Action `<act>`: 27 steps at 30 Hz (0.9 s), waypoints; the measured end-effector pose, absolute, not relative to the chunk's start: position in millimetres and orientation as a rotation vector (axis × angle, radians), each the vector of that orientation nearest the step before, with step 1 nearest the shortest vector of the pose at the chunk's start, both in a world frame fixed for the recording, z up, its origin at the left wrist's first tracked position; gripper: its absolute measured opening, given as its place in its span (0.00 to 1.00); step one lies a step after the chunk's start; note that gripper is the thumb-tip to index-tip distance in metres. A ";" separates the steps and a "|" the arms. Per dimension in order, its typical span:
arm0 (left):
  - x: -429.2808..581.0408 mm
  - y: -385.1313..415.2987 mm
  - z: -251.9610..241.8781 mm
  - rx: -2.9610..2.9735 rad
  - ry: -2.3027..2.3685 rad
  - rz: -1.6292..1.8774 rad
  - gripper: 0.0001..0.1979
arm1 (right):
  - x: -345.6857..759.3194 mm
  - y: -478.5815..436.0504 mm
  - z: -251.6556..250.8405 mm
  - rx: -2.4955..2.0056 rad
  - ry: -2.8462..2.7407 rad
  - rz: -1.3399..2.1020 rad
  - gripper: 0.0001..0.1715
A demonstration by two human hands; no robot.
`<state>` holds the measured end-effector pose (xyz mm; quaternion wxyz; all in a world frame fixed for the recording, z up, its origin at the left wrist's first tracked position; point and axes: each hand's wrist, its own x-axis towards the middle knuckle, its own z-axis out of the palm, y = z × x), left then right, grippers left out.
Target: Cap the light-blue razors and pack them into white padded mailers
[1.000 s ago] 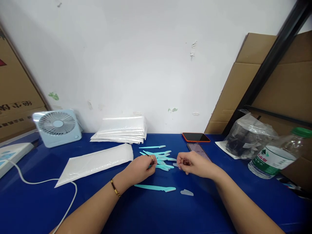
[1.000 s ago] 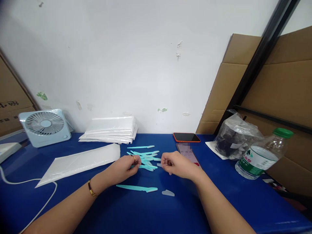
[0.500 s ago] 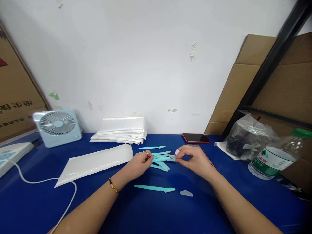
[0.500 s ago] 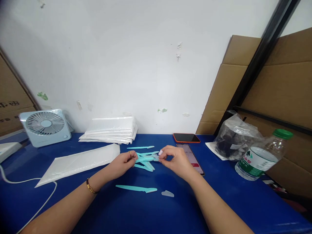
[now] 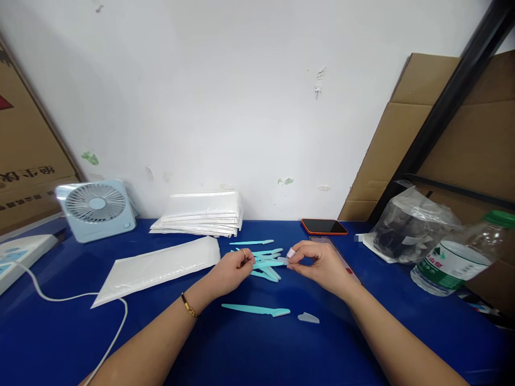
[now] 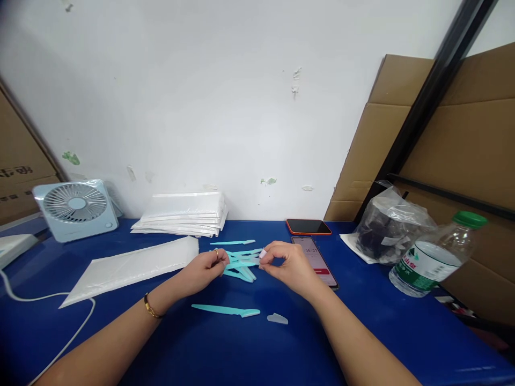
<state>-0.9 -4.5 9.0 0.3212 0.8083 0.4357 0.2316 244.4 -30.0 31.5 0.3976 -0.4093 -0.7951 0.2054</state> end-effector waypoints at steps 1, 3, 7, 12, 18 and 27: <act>-0.7 -4.7 9.0 2.128 1.138 0.607 0.11 | 244.0 -30.0 31.0 -1.036 -2.015 0.533 0.07; -0.3 -5.2 9.2 2.132 1.129 0.612 0.11 | 243.6 -29.7 30.0 -1.037 -2.008 0.553 0.07; 0.1 -6.0 10.7 2.123 1.133 0.627 0.11 | 244.0 -28.9 29.0 -1.025 -1.972 0.573 0.07; -0.3 -4.9 9.7 2.103 1.117 0.635 0.11 | 244.3 -29.1 29.4 -1.025 -1.958 0.586 0.07; -0.7 -3.5 8.8 2.044 1.110 0.647 0.12 | 245.1 -28.1 28.9 -0.999 -1.942 0.602 0.04; 6.2 -8.6 8.1 2.129 1.073 0.594 0.13 | 234.7 -25.2 17.0 -1.011 -1.998 0.643 0.04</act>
